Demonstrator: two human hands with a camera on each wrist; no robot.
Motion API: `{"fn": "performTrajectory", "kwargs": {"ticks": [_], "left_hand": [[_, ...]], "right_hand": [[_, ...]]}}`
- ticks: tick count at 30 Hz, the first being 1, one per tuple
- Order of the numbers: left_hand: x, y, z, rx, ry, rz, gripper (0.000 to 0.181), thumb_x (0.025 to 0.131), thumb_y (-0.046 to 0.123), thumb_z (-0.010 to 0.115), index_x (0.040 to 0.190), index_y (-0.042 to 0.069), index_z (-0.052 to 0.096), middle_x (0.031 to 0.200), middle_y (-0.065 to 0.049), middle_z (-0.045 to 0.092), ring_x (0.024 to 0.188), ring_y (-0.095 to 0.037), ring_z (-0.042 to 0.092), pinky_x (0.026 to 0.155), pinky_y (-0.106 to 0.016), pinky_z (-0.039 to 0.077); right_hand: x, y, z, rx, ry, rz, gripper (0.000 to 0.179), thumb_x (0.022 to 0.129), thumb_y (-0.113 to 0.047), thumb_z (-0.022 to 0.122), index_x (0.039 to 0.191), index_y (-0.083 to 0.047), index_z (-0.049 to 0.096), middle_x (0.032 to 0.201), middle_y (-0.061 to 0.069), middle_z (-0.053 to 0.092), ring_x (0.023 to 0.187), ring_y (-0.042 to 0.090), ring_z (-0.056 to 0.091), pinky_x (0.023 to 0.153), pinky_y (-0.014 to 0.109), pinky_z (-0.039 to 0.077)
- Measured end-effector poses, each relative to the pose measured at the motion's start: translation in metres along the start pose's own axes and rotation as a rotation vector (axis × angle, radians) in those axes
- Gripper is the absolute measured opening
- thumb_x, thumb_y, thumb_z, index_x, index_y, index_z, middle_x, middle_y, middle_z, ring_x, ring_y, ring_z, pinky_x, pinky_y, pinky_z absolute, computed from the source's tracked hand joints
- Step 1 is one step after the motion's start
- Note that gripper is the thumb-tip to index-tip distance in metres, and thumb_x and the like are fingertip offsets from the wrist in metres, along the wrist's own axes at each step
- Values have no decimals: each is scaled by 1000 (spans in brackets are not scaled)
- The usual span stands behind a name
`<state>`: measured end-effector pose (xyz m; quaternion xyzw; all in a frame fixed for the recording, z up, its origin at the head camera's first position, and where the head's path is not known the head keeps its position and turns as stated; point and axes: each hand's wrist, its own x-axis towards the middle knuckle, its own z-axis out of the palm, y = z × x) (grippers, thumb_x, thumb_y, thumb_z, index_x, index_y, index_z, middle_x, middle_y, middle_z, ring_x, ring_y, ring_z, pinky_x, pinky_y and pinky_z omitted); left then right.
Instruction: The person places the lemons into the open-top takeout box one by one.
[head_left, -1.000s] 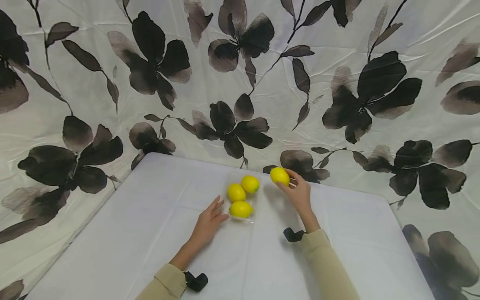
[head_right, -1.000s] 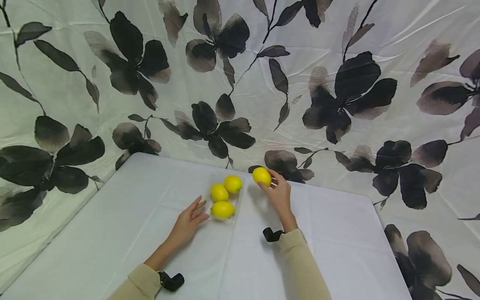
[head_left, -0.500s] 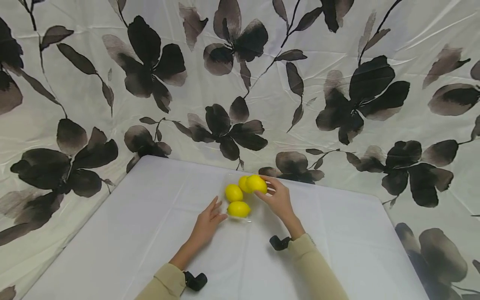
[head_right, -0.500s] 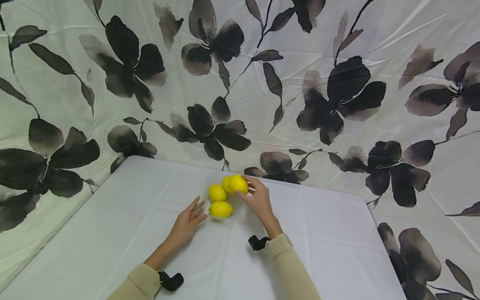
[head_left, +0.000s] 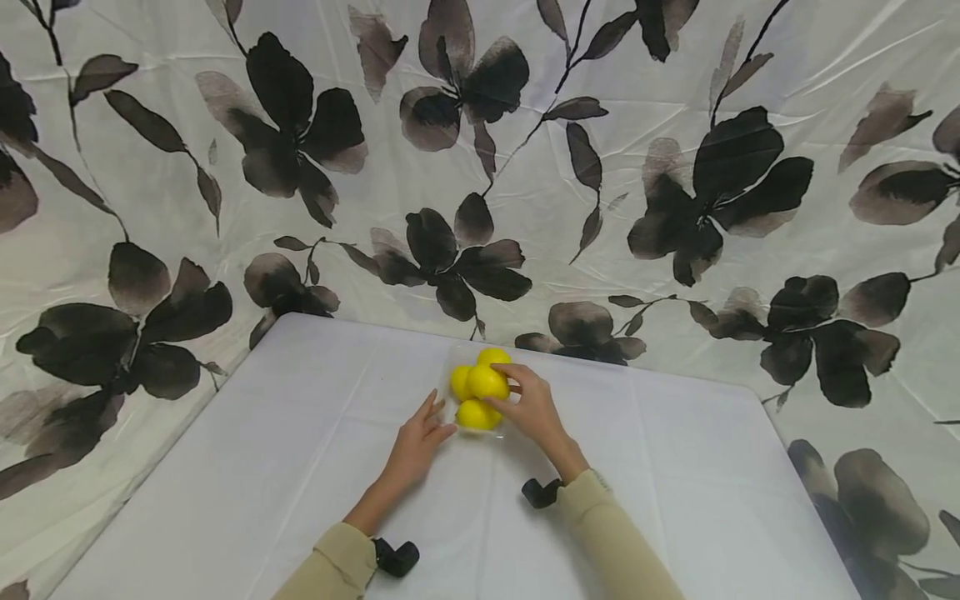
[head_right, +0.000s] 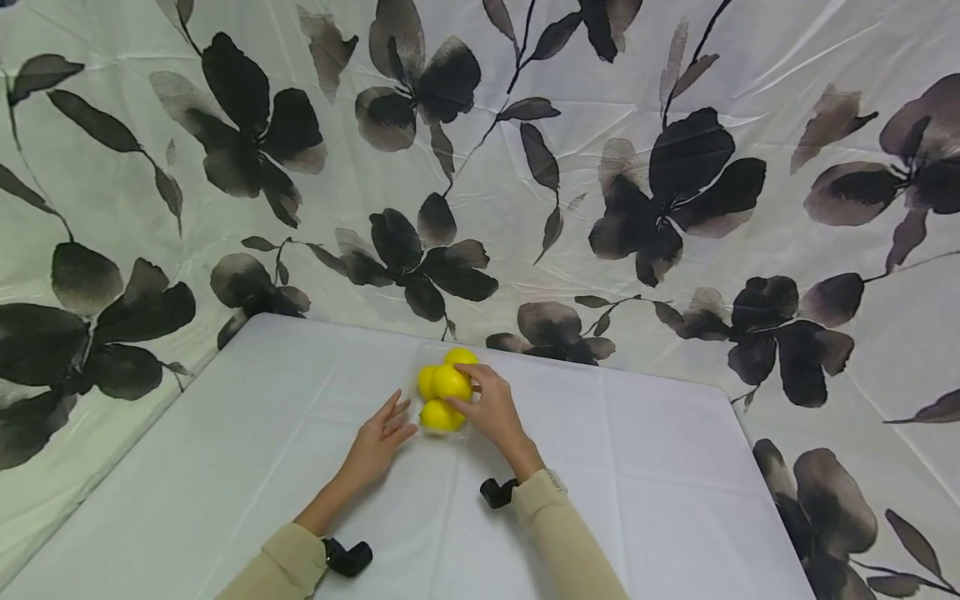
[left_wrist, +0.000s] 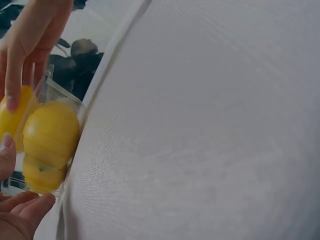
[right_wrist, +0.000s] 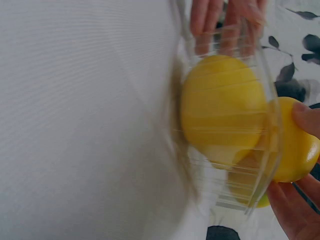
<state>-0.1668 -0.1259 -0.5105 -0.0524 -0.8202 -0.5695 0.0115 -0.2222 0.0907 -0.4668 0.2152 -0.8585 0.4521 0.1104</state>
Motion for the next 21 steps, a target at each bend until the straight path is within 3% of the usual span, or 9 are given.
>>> {"fn": "performTrajectory", "kwargs": {"ticks": [4,11,16,18,21], "left_hand": [[3,2,0,7,1,5,77,95,25,67,156,3,25,149,-18,46,131,-36,52,110,-52,42],[5,2,-2,29,-3,-3,77,95,23,67,155,2,25,150,-19,46,131,-38,51,109,-53,43],[3,5,-3,33,15,-27,77,97,27,65,156,1,23,155,-21,37,141,-38,40,112,-51,41],[1,8,-3,71,30,-25,76,98,30,63,156,1,23,157,-21,33,145,-37,33,115,-52,37],[-3,14,-3,213,22,-12,77,100,39,57,157,5,20,161,-17,26,151,-35,20,119,-55,28]], "right_hand": [[-1,-1,4,-73,21,-38,51,81,-19,82,127,-6,64,125,14,64,113,28,63,86,39,61],[-4,-3,2,-64,3,-16,54,83,-21,81,131,-5,60,128,13,62,115,27,61,87,35,61],[-8,-7,-4,-110,15,19,47,92,-24,71,133,-6,58,132,14,61,118,33,61,92,41,59],[-10,-9,-7,-152,16,58,45,97,-26,65,136,-8,56,136,13,59,124,33,58,99,44,55],[-17,-14,-14,-230,12,128,46,101,-29,56,143,-10,52,146,11,52,135,31,49,112,50,43]]}}
